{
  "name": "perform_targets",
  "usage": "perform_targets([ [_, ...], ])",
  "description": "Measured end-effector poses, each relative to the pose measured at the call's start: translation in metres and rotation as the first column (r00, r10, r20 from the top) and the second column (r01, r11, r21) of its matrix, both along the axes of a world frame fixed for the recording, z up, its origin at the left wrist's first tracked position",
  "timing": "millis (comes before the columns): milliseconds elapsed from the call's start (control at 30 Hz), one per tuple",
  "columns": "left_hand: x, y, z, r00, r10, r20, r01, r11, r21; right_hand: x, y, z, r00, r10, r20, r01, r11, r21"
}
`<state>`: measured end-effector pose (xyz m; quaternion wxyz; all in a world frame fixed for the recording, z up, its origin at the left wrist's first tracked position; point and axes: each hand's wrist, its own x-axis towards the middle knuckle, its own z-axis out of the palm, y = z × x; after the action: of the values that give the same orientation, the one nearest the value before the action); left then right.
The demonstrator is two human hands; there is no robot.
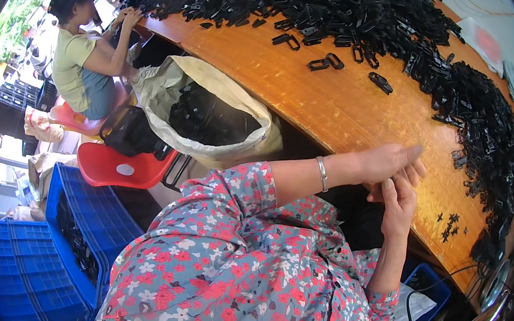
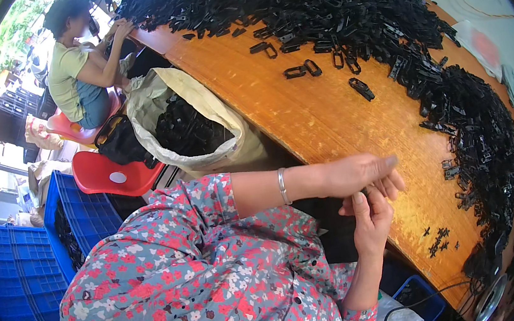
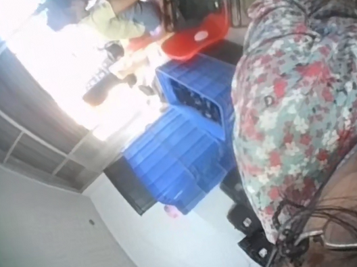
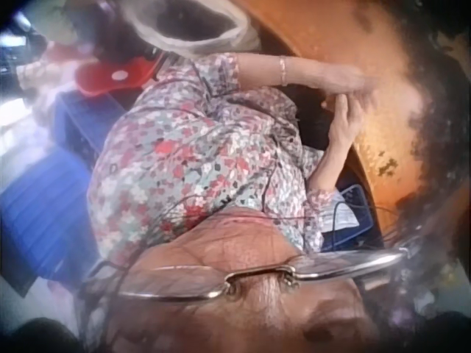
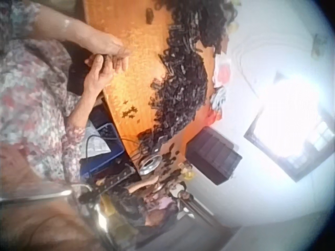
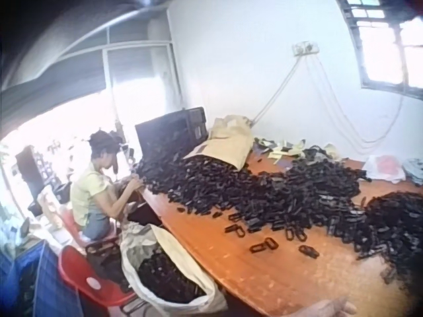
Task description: The person assembles small black plastic latches or buckles by hand at a workstation.
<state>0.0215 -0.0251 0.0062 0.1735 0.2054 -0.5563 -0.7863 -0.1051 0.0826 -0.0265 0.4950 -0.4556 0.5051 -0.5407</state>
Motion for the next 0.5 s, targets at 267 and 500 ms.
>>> perform_targets([
  [267, -0.001, 0.037, -0.019, 0.974, 0.157, -0.160, -0.180, 0.973, -0.141, -0.006, 0.015, -0.017, 0.912, -0.130, -0.389, -0.017, 0.936, -0.353],
  [500, 0.026, 0.014, -0.015, 0.833, 0.553, -0.038, -0.543, 0.802, -0.249, 0.015, 0.000, 0.016, 0.992, 0.102, -0.077, -0.092, 0.989, 0.116],
])
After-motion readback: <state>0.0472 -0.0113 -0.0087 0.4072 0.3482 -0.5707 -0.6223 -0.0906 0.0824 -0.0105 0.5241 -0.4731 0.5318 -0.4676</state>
